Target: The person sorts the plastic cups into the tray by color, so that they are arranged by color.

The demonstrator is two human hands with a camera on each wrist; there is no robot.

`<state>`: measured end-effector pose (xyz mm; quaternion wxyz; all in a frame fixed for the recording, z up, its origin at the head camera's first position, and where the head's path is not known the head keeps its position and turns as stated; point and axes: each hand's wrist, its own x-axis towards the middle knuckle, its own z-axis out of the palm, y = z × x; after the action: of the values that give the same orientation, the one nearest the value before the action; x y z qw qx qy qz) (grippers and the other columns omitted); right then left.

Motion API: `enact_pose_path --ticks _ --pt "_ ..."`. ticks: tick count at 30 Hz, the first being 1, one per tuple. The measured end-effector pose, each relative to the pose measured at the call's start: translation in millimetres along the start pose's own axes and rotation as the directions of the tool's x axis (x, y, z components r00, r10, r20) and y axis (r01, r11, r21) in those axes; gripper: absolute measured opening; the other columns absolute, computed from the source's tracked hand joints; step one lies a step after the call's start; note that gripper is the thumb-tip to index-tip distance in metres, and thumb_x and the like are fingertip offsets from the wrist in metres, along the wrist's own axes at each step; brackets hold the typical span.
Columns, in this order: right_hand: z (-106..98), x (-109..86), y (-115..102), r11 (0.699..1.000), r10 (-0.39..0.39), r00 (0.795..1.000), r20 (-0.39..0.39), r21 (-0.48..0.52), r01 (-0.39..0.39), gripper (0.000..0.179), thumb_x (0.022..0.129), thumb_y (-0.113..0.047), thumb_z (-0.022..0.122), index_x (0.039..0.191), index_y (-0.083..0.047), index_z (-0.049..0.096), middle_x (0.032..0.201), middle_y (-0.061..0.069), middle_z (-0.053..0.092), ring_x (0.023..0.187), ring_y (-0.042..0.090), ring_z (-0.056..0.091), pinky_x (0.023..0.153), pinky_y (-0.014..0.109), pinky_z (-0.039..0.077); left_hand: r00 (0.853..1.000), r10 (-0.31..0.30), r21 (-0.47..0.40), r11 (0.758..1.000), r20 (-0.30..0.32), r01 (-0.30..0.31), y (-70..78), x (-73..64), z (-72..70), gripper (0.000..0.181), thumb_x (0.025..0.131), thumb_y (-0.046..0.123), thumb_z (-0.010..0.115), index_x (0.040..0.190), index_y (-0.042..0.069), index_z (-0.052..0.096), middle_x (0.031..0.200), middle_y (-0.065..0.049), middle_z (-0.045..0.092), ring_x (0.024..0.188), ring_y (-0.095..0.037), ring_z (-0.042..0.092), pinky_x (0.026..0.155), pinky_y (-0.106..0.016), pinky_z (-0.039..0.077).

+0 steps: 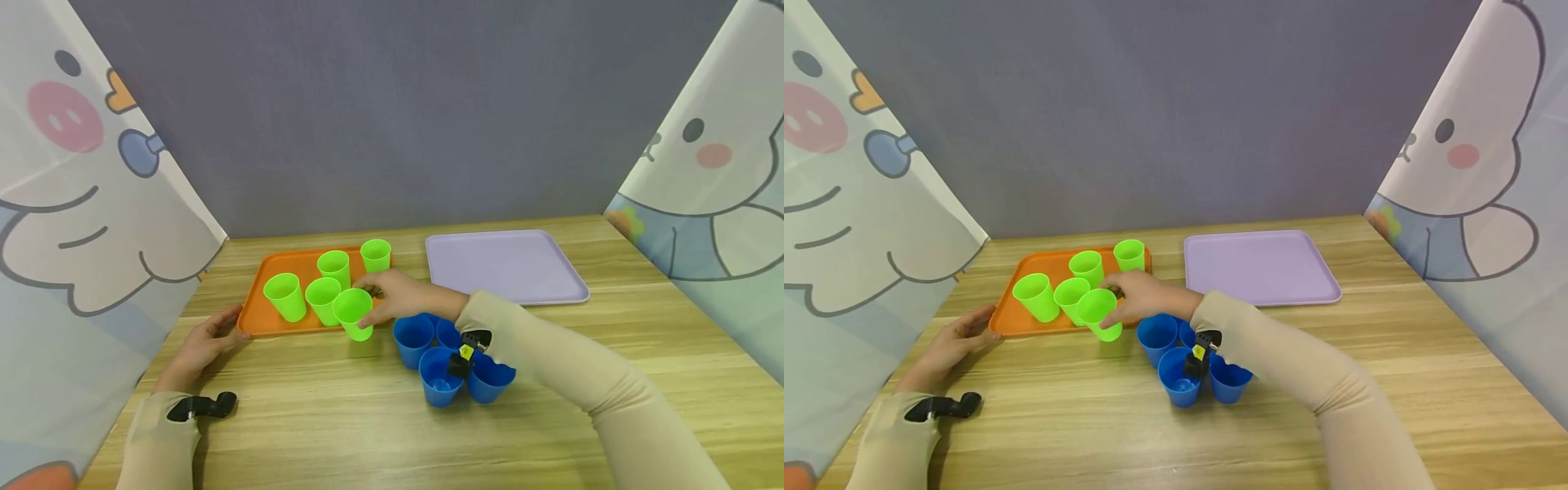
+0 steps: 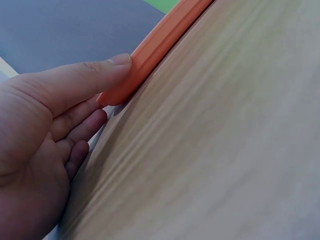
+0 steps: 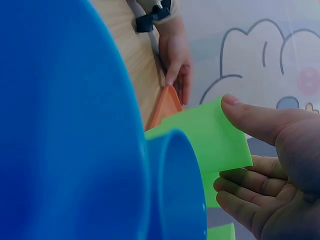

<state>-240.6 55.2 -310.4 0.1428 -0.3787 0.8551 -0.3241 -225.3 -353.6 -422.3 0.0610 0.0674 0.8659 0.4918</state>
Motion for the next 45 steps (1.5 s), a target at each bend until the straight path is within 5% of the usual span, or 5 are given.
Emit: enact_pose_path --ticks 5,19,25,45 --pt "-6 -0.1 7 0.998 0.061 0.998 -0.024 0.008 -0.061 0.063 0.085 -0.022 0.082 0.136 0.002 0.055 0.127 0.010 0.063 0.117 0.024 0.058 0.104 0.033 0.045 1.000 0.007 -0.002 1.000 0.009 -0.007 2.3 0.1 0.1 0.077 0.096 0.016 0.069 0.153 -0.009 0.024 0.153 -0.031 0.031 0.139 -0.049 0.029 0.089 -0.004 0.035" --pt "-17 8.1 30 0.982 0.172 0.979 -0.108 -0.057 -0.179 0.073 0.083 -0.027 0.083 0.140 0.005 0.051 0.128 0.017 0.062 0.115 0.029 0.060 0.098 0.034 0.049 1.000 0.015 -0.033 0.999 0.020 -0.015 2.1 1.2 0.7 0.077 0.096 0.017 0.068 0.153 -0.009 0.023 0.154 -0.032 0.029 0.140 -0.046 0.028 0.089 -0.003 0.035" --pt "-18 12.4 31 0.978 0.189 0.978 -0.091 -0.071 -0.196 0.070 0.082 -0.027 0.084 0.137 0.005 0.053 0.124 0.017 0.063 0.113 0.033 0.060 0.094 0.032 0.051 1.000 0.013 -0.014 1.000 0.003 -0.013 2.6 2.1 -0.8 0.076 0.095 0.015 0.069 0.153 -0.009 0.025 0.153 -0.031 0.032 0.138 -0.036 0.036 0.090 -0.004 0.036" --pt "-20 16.7 27 0.954 0.252 0.967 -0.021 -0.163 -0.252 0.072 0.083 -0.031 0.082 0.139 0.003 0.053 0.125 0.015 0.063 0.111 0.026 0.058 0.096 0.034 0.049 1.000 0.009 -0.006 1.000 0.007 -0.009 0.1 1.2 -0.9 0.077 0.096 0.016 0.068 0.153 -0.010 0.023 0.154 -0.032 0.030 0.139 -0.045 0.031 0.090 -0.004 0.036"
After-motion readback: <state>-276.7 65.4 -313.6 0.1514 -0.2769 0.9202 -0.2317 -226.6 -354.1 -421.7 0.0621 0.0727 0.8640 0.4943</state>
